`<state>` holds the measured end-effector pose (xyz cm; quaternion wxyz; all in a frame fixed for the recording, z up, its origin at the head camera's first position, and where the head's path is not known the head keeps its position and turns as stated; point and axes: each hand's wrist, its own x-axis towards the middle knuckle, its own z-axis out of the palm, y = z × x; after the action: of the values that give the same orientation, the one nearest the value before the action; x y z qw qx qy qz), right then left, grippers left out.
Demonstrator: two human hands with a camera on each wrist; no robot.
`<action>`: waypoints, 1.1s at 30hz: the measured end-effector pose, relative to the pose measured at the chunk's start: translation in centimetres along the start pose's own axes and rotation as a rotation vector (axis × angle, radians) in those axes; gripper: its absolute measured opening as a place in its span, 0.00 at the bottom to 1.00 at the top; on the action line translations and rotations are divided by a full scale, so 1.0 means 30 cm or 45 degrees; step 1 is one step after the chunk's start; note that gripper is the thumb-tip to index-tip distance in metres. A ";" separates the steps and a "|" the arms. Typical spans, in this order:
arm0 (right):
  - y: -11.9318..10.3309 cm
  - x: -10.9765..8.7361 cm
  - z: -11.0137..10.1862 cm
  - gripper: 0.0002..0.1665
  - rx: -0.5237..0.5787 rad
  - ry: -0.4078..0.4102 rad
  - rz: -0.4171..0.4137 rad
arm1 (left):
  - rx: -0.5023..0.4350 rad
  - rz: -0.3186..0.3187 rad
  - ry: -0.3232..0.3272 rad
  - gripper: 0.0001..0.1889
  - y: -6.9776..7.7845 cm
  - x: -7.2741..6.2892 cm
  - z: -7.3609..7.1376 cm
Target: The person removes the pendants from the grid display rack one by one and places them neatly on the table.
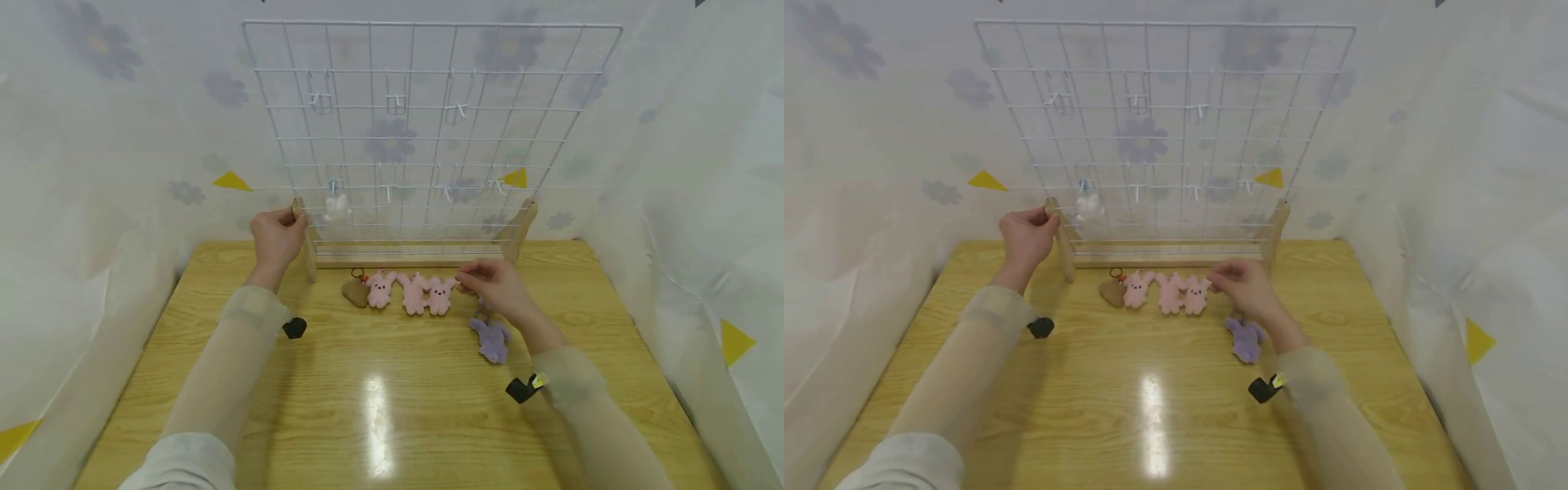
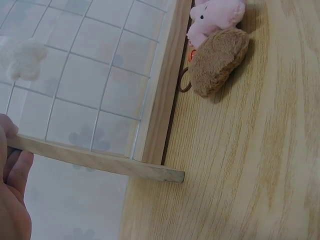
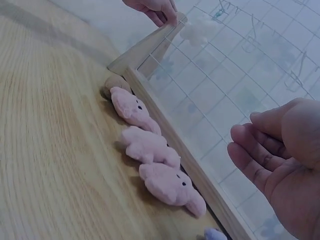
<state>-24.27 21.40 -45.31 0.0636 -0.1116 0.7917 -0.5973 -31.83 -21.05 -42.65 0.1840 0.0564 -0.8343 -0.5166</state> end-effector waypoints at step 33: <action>-0.257 0.296 0.379 0.10 0.075 -0.092 -0.200 | 0.010 0.012 0.019 0.13 -0.004 0.005 -0.002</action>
<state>-29.42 6.54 -40.79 0.0483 -0.1929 0.7598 -0.6190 -31.98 -21.20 -42.71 0.1923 0.0570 -0.8352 -0.5122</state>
